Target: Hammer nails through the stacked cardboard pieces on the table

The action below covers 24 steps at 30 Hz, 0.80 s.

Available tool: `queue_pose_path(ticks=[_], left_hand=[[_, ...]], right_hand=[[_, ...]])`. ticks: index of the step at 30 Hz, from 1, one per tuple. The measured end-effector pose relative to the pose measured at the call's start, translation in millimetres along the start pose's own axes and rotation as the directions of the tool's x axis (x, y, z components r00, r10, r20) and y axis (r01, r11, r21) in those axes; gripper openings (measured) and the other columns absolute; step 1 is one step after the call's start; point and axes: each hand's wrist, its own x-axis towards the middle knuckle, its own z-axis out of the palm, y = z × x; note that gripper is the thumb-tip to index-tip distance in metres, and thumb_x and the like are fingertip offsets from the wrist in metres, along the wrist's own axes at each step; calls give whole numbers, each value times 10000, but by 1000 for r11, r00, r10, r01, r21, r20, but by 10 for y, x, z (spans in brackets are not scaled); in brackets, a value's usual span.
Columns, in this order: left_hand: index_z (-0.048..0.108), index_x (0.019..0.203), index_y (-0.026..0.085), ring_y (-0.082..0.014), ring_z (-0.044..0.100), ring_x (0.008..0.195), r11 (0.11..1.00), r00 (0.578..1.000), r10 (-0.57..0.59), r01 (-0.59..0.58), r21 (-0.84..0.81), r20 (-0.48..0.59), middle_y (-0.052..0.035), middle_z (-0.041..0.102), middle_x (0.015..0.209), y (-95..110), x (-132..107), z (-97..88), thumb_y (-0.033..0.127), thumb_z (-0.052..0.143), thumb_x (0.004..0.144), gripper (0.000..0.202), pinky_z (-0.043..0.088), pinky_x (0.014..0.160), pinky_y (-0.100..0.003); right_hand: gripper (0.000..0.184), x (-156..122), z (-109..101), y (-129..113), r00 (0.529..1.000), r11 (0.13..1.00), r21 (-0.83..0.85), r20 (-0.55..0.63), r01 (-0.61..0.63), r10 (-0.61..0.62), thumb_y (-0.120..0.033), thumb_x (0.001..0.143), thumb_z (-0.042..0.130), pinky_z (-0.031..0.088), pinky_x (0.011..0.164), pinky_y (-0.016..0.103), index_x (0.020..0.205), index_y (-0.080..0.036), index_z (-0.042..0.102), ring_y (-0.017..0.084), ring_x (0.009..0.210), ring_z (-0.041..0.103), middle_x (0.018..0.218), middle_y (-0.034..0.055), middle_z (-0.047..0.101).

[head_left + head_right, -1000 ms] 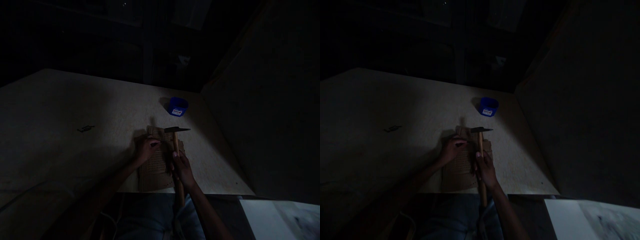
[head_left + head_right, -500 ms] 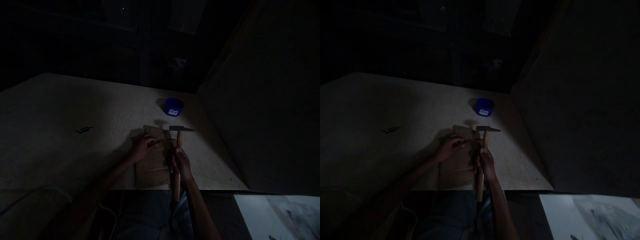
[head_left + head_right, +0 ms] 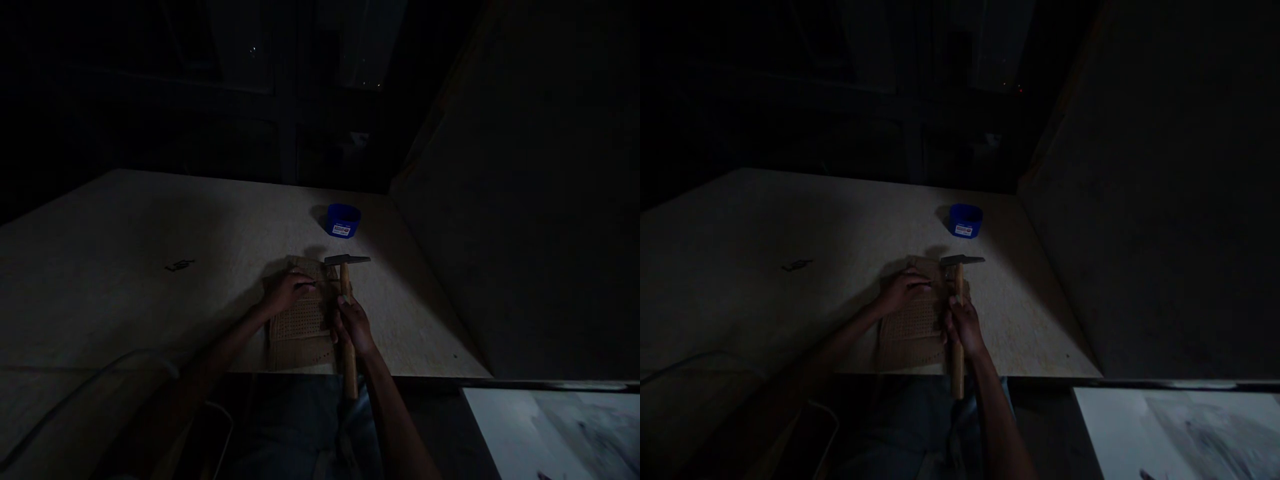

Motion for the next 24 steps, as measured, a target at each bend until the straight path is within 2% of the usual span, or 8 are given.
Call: queue_pose_path(ticks=[6, 13, 24], left_hand=[[781, 952, 214, -189, 665, 906, 1000, 1000, -1, 1, 18, 10, -47, 721, 952, -20, 26, 19, 260, 680, 891, 127, 521, 833, -322], [790, 935, 238, -181, 675, 910, 999, 999, 24, -26, 47, 44, -35, 731, 969, -51, 60, -11, 246, 672, 891, 126, 521, 834, -316], [771, 949, 225, -188, 677, 947, 997, 997, 72, -72, 10, -3, -40, 730, 996, -105, 21, -26, 297, 700, 881, 121, 535, 859, -332]], right_hand=[[432, 25, -20, 2, 1000, 999, 32, -13, 10, -10, -571, 830, 700, 392, 285, 194, 694, -217, 494, 56, 239, 315, 383, -112, 462], [435, 45, -30, -13, 1000, 999, 49, -2, -19, 19, -561, 816, 720, 392, 272, 187, 691, -213, 491, 51, 238, 327, 403, -105, 485], [377, 47, -40, 0, 999, 995, 95, -15, -27, 29, -497, 826, 737, 425, 275, 184, 771, -218, 490, 40, 243, 310, 457, -109, 539]])
